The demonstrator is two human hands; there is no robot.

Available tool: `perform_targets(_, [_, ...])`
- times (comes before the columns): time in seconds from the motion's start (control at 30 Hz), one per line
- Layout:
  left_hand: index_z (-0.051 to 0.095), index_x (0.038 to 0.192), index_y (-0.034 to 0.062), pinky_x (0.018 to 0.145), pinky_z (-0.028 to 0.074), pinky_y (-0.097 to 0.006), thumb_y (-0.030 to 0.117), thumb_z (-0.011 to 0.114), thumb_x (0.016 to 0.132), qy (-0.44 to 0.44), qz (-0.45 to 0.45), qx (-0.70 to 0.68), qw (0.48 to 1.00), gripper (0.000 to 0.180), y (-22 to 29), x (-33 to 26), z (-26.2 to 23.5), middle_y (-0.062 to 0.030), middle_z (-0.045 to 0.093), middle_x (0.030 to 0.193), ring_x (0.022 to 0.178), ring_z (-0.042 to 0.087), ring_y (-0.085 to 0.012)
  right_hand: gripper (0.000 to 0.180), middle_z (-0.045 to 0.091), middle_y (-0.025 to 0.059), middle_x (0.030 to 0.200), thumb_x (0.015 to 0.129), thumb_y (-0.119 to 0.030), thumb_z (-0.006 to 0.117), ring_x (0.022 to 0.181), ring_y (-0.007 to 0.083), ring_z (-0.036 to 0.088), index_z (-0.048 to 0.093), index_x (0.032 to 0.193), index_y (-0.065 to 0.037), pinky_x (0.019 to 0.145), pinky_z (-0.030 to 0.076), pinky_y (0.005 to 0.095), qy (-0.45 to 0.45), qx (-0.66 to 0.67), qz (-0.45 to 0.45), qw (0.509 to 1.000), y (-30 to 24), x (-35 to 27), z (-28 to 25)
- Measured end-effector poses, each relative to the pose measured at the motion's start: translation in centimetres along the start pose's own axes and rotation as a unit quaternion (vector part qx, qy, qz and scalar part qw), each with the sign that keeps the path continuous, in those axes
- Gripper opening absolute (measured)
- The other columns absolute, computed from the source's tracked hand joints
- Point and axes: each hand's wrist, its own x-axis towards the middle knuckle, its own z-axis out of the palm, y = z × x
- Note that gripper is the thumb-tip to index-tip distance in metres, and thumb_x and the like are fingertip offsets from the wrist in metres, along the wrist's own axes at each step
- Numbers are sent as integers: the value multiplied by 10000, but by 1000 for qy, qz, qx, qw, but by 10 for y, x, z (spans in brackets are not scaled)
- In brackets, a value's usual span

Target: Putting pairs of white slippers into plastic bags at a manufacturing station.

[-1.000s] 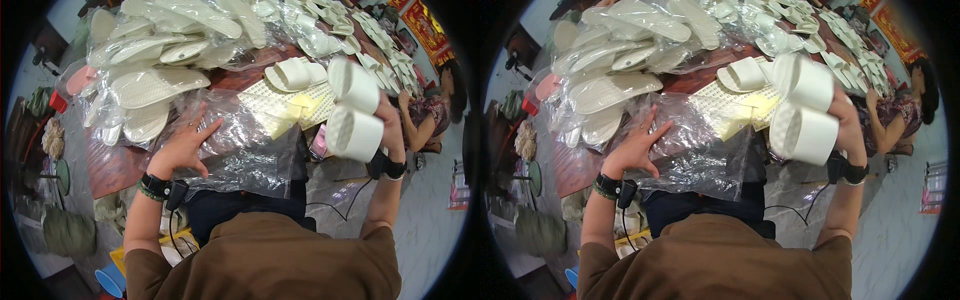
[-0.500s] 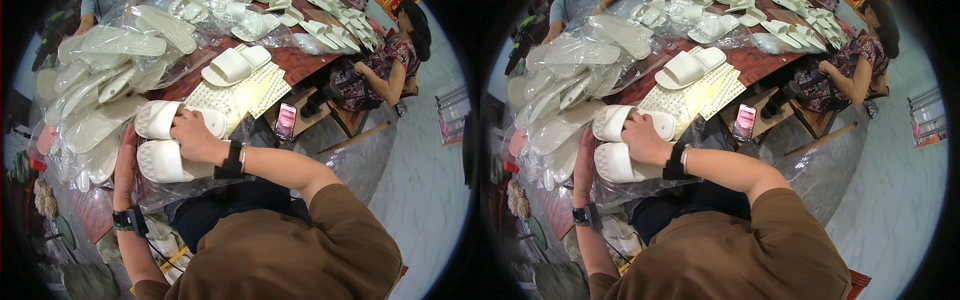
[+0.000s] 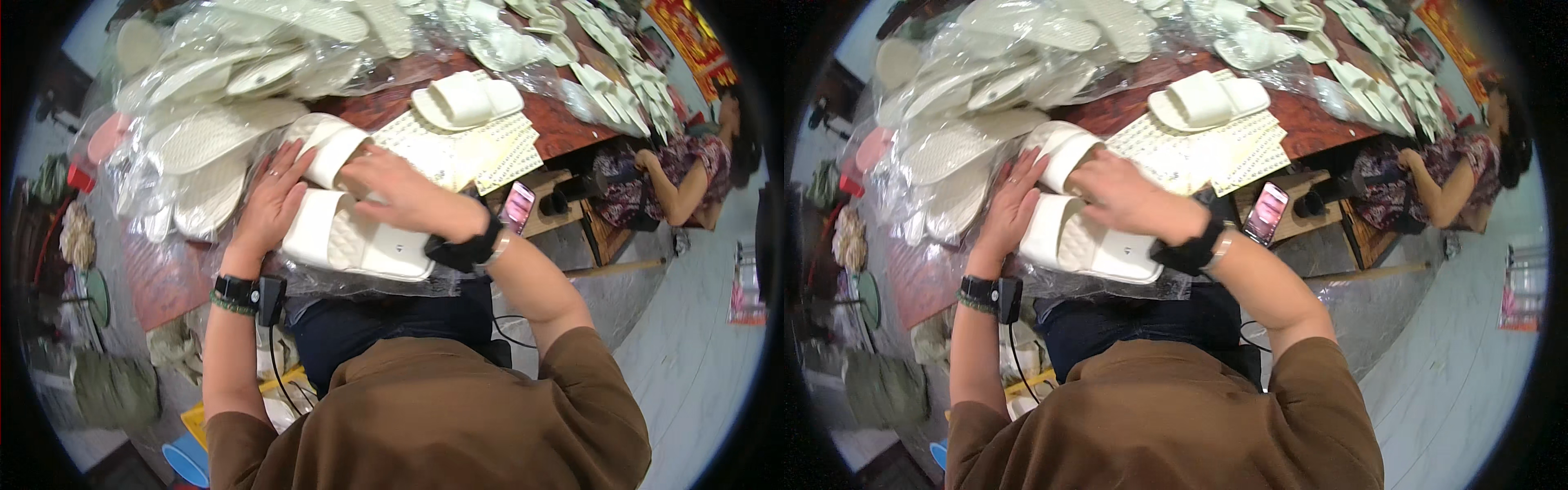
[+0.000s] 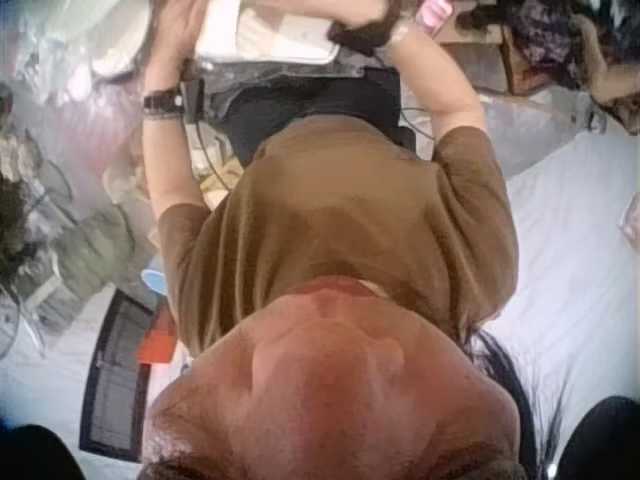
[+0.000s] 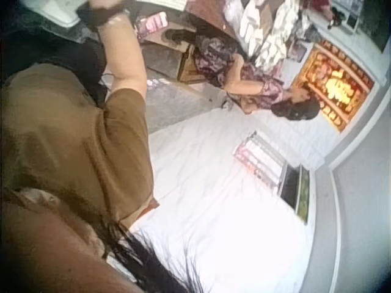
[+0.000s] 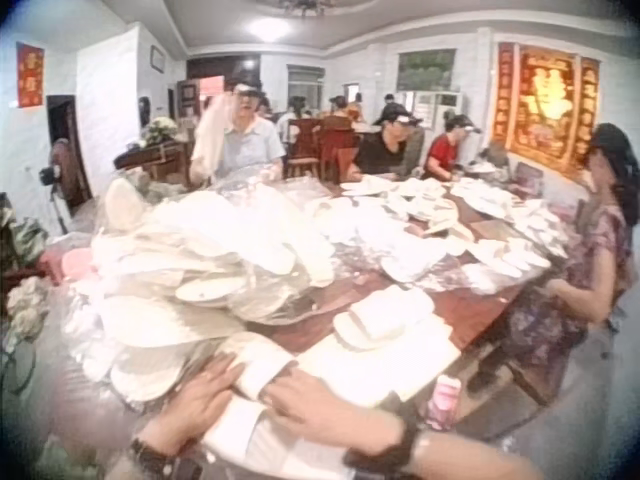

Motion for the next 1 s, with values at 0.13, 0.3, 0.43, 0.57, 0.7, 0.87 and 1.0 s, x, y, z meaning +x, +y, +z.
perform_targets(0.13, [494,1488,159,1205,232,-485,221,475,1002,11,5,-1,1000,491,1,1,0,-163,428,1556,1459,355,-363,309,693,140,1111,900,-112,703,1004,299,666,657,1197,-39,851,531,401,21,46,57,997,-11,-29,-58])
perform_targets(0.3, [503,1482,156,1203,239,-482,217,486,996,17,4,-1,1000,490,-1,-1,-1,-172,437,1547,1453,363,-371,154,686,156,903,883,-121,698,825,306,680,687,999,-21,724,543,358,8,57,247,967,-45,-60,-70])
perform_targets(0.43, [506,1479,154,1201,244,-485,222,495,989,14,4,-6,1000,495,1,2,1,-175,441,1543,1450,367,-376,208,624,116,924,847,-117,761,718,239,648,668,1010,-28,648,527,332,-35,-3,188,981,-54,-88,-38])
perform_targets(0.57, [506,1479,156,1200,244,-491,229,501,986,11,4,-4,1000,498,-1,2,1,-176,443,1542,1450,368,-373,228,603,113,909,837,-115,769,712,240,647,660,1014,-23,639,524,334,-28,18,197,980,-49,-88,-34])
perform_targets(0.7, [507,1478,155,1202,243,-494,235,507,984,12,3,11,1000,500,-1,0,1,-175,445,1540,1449,370,-369,202,640,106,903,856,-81,746,684,207,631,675,1037,-26,627,514,323,25,30,214,976,-30,-71,-50])
perform_targets(0.87, [508,1476,150,1199,249,-493,235,516,982,14,4,7,1000,501,1,2,0,-177,446,1538,1445,374,-373,157,642,102,913,881,-50,703,745,210,639,681,1033,-21,671,518,317,51,28,192,980,-10,-53,-45])
perform_targets(1.0, [515,1470,144,1197,259,-483,226,526,979,15,9,-1,1000,498,3,3,-2,-182,449,1535,1442,376,-379,135,626,110,905,875,-28,686,811,241,645,679,1010,-22,712,517,332,25,4,188,982,0,-51,-36])
